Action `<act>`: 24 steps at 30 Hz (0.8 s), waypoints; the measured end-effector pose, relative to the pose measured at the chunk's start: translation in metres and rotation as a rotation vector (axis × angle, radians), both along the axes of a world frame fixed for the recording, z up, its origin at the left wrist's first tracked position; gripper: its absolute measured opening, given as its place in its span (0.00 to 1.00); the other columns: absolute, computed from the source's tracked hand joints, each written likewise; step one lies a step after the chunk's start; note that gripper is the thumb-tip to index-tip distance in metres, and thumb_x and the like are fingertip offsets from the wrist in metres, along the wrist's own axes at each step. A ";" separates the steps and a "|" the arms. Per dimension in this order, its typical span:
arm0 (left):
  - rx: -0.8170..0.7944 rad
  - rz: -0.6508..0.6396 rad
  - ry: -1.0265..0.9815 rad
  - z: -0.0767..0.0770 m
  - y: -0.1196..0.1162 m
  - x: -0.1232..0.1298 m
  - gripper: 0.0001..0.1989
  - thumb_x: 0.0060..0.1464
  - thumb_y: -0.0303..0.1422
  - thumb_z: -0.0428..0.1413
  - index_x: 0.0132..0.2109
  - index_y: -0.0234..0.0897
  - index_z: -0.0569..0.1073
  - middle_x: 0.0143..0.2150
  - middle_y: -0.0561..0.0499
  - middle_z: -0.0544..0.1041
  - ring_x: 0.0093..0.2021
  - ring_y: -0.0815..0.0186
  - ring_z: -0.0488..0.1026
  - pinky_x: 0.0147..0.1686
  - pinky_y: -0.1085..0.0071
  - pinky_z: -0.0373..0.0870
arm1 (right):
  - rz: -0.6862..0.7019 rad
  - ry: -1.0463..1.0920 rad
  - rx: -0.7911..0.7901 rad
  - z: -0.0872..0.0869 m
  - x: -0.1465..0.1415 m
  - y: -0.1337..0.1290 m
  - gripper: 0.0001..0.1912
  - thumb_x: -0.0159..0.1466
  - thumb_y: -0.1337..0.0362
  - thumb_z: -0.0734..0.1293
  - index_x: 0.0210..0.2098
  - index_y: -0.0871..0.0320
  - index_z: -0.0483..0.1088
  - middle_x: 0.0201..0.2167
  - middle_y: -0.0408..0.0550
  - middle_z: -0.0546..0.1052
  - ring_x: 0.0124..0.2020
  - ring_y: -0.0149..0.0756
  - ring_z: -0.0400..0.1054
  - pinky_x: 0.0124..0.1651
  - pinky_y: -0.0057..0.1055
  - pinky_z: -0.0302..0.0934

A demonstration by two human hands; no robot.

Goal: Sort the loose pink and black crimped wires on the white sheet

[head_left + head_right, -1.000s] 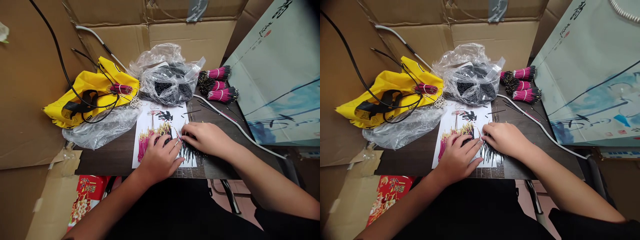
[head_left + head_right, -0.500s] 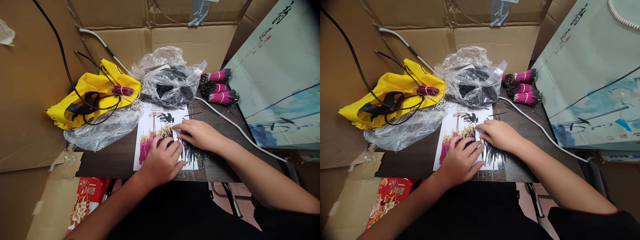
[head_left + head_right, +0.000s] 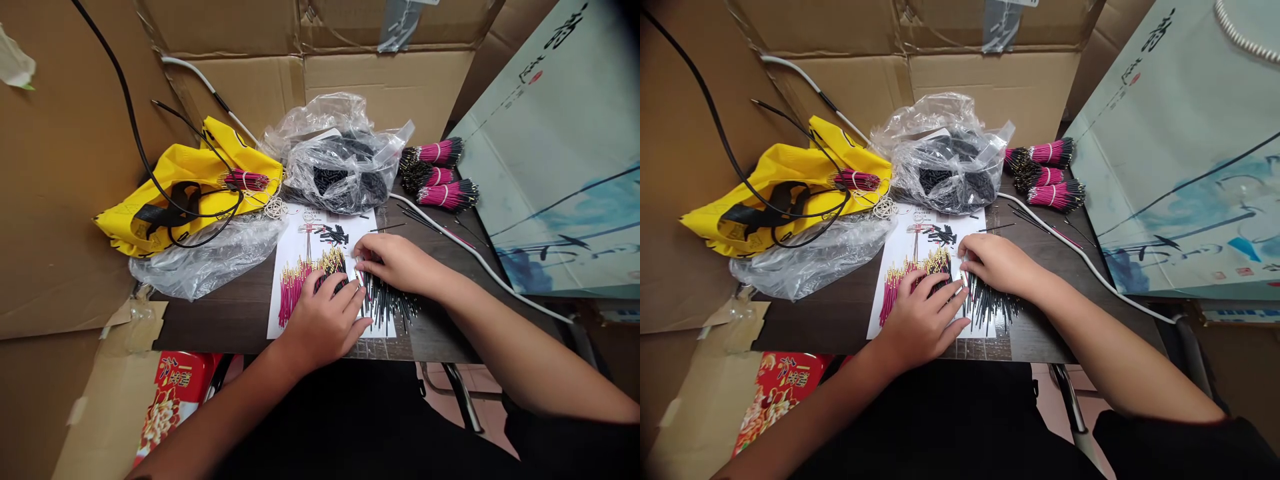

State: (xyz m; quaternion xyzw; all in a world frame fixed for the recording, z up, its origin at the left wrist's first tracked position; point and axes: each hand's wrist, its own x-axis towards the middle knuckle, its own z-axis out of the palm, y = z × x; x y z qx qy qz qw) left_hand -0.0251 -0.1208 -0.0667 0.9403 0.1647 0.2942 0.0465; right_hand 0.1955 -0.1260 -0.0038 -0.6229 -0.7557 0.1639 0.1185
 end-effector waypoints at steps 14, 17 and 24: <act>-0.172 0.166 -0.249 0.020 0.003 -0.011 0.13 0.61 0.37 0.56 0.50 0.34 0.74 0.45 0.46 0.79 0.45 0.58 0.71 0.49 0.57 0.64 | -0.236 0.606 0.054 0.044 -0.003 -0.009 0.11 0.63 0.56 0.71 0.37 0.59 0.73 0.31 0.45 0.74 0.30 0.30 0.65 0.34 0.30 0.59; -0.211 0.294 -0.233 0.032 0.006 -0.017 0.09 0.62 0.37 0.55 0.45 0.35 0.73 0.36 0.48 0.75 0.38 0.60 0.68 0.42 0.60 0.62 | -0.175 0.724 -0.017 0.041 -0.034 -0.014 0.10 0.64 0.57 0.70 0.37 0.58 0.72 0.31 0.44 0.74 0.30 0.30 0.65 0.33 0.30 0.59; -0.215 0.363 -0.080 0.031 0.010 -0.050 0.16 0.65 0.32 0.50 0.27 0.39 0.61 0.24 0.55 0.65 0.29 0.66 0.61 0.39 0.62 0.58 | -0.062 0.457 0.106 0.026 -0.051 -0.013 0.07 0.67 0.62 0.66 0.43 0.57 0.71 0.39 0.47 0.76 0.37 0.34 0.69 0.44 0.35 0.65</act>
